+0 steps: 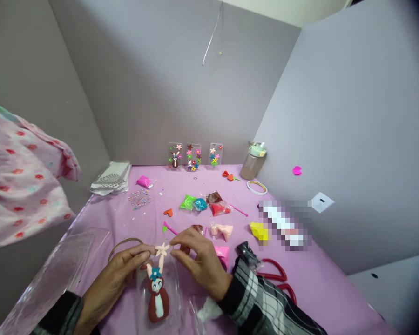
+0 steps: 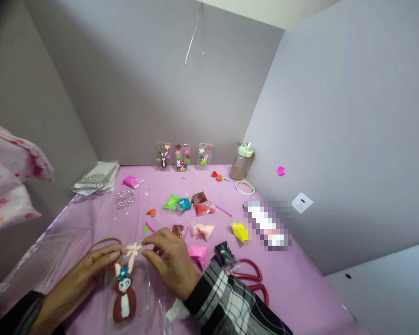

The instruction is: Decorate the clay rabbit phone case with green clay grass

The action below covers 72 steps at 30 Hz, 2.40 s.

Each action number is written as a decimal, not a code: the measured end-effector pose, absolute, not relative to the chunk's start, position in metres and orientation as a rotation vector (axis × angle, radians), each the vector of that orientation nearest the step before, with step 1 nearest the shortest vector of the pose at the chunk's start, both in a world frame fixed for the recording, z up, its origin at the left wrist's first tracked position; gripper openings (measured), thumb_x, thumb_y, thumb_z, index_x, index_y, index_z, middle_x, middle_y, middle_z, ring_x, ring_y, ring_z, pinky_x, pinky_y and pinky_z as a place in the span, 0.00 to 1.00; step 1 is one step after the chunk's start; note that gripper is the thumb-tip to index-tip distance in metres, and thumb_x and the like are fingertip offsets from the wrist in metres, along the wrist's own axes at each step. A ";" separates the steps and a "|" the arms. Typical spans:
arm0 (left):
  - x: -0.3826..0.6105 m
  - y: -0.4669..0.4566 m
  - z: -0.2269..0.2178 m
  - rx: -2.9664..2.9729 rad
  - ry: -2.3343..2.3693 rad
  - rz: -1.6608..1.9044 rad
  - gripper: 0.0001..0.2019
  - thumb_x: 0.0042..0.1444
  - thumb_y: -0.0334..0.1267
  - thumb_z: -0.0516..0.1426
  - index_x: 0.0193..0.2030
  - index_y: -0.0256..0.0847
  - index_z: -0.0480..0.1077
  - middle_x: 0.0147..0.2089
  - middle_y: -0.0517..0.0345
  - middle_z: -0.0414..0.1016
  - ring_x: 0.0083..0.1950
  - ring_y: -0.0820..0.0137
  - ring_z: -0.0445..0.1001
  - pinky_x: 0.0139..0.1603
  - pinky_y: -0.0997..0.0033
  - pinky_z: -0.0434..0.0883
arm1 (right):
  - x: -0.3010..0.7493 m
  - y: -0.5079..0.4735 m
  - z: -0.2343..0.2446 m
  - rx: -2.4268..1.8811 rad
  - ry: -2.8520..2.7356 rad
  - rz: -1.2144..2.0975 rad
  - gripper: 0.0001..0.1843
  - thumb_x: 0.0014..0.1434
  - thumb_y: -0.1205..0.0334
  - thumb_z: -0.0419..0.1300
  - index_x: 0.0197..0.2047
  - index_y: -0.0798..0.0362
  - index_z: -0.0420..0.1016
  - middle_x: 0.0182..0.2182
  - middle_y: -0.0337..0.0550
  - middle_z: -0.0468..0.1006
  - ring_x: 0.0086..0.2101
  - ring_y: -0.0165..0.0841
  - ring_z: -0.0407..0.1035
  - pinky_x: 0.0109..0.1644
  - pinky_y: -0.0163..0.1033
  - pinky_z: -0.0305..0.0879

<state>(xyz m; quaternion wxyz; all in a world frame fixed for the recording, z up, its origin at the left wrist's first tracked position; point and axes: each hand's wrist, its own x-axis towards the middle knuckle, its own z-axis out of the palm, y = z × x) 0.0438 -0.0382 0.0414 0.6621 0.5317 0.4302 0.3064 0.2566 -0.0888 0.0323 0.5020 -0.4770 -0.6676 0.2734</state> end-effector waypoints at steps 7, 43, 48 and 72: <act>0.048 -0.041 0.054 1.271 1.022 0.698 0.09 0.45 0.50 0.66 0.27 0.51 0.83 0.38 0.55 0.85 0.45 0.55 0.79 0.59 0.58 0.75 | 0.256 -0.088 0.029 -1.149 -1.671 0.590 0.07 0.66 0.63 0.63 0.46 0.51 0.81 0.38 0.43 0.76 0.34 0.31 0.69 0.36 0.36 0.67; 0.042 -0.035 0.024 1.038 0.976 0.873 0.15 0.43 0.53 0.72 0.32 0.46 0.83 0.38 0.59 0.83 0.46 0.62 0.78 0.49 0.71 0.74 | 0.255 -0.081 0.023 -1.051 -1.345 1.477 0.23 0.65 0.44 0.61 0.53 0.55 0.74 0.34 0.43 0.80 0.27 0.28 0.70 0.34 0.36 0.67; 0.040 -0.033 0.023 0.974 1.011 0.890 0.22 0.45 0.58 0.70 0.37 0.43 0.82 0.37 0.56 0.83 0.39 0.61 0.78 0.39 0.67 0.77 | 0.254 -0.078 0.017 -0.959 -1.146 1.668 0.27 0.52 0.40 0.71 0.40 0.56 0.76 0.31 0.41 0.81 0.27 0.28 0.72 0.32 0.33 0.64; 0.044 -0.038 0.033 1.113 0.906 0.794 0.15 0.51 0.50 0.69 0.40 0.44 0.81 0.41 0.57 0.83 0.44 0.62 0.79 0.49 0.69 0.74 | 0.253 -0.078 0.017 -0.971 -1.103 1.528 0.23 0.53 0.43 0.71 0.36 0.55 0.74 0.29 0.40 0.80 0.26 0.28 0.71 0.33 0.34 0.66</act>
